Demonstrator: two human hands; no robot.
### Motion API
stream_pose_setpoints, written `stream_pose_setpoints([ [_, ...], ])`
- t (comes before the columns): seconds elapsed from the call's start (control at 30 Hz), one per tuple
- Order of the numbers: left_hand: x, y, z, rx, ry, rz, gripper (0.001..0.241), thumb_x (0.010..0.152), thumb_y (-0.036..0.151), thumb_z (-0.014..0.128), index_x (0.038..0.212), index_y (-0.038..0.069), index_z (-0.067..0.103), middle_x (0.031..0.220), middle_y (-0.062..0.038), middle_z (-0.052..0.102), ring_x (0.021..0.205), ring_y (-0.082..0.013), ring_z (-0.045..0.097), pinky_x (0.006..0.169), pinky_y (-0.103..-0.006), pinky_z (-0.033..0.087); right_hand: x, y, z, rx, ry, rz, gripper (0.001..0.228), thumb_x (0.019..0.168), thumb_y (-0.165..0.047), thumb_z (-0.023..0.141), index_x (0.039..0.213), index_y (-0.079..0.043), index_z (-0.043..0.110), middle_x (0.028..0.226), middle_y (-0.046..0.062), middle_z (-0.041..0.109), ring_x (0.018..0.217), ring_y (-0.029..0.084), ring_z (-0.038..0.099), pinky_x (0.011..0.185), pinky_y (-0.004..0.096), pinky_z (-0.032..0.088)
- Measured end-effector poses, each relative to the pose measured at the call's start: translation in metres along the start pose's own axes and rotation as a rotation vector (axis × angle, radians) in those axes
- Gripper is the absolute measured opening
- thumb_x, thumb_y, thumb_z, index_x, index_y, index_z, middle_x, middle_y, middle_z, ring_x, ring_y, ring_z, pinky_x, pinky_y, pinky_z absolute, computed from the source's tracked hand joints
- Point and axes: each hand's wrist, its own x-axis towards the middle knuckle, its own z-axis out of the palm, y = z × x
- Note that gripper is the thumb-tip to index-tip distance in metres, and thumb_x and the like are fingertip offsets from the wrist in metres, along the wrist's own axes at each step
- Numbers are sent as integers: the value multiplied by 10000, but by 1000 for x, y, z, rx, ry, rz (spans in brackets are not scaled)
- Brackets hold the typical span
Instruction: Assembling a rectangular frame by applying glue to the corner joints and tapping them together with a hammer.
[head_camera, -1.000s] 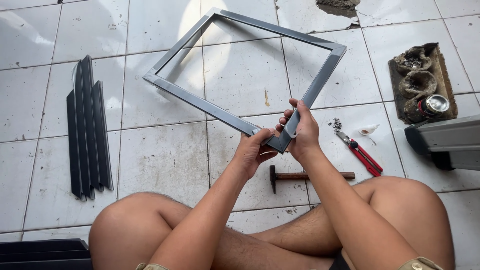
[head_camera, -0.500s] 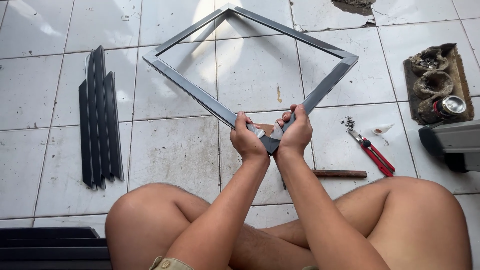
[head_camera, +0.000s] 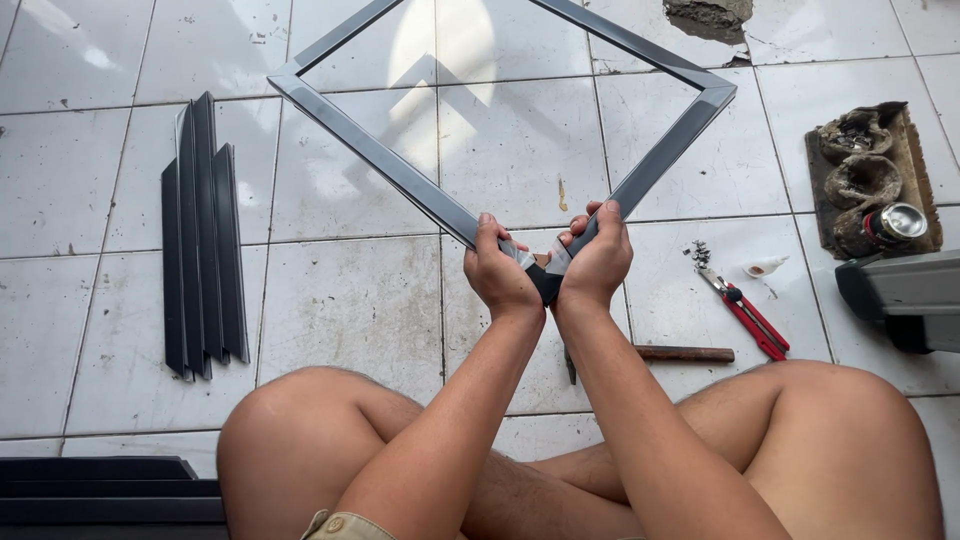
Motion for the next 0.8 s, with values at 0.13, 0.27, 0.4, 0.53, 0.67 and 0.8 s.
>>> stream_pose_setpoints([
  [0.13, 13, -16, -5, 41, -4, 33, 299, 833, 410, 464, 658, 175, 403, 607, 14, 386, 605, -105, 462, 625, -251, 346, 2, 3, -2, -41, -14, -26, 222, 882, -317, 372, 896, -128, 488, 593, -39, 439, 490, 68, 464, 457, 223, 411],
  [0.27, 9, -14, -3, 49, -28, 92, 306, 846, 392, 450, 654, 158, 408, 564, 10, 397, 566, -108, 460, 580, -238, 351, -4, -4, 1, -69, -18, -97, 227, 887, -314, 364, 884, -117, 477, 574, -40, 439, 465, 57, 464, 431, 185, 364],
  [0.4, 7, -12, -2, 73, -34, 139, 306, 852, 388, 448, 651, 160, 413, 534, 8, 410, 525, -99, 469, 531, -224, 385, 2, 2, -5, -90, -21, -119, 250, 893, -342, 358, 897, -121, 477, 576, -41, 445, 466, 54, 467, 425, 190, 376],
  [0.53, 8, -11, -1, 42, -44, 171, 278, 852, 377, 452, 679, 161, 426, 538, 18, 413, 518, -94, 481, 512, -215, 402, -3, 0, -4, -77, -21, -145, 256, 901, -356, 354, 894, -128, 470, 570, -40, 447, 464, 54, 472, 424, 177, 368],
  [0.67, 9, -14, -4, 49, -86, 188, 248, 863, 368, 409, 858, 122, 444, 568, 6, 416, 532, -93, 476, 496, -211, 392, -9, -8, -4, -98, -98, -236, 260, 917, -358, 320, 897, -134, 449, 553, -35, 449, 478, 61, 488, 490, 170, 400],
  [0.8, 10, -21, -5, 121, -173, 203, 323, 905, 360, 348, 1016, 64, 414, 600, -15, 422, 569, -118, 469, 561, -244, 376, -6, -18, -10, -189, -209, -351, 262, 936, -349, 301, 907, -124, 433, 566, -16, 474, 529, 79, 516, 561, 187, 435],
])
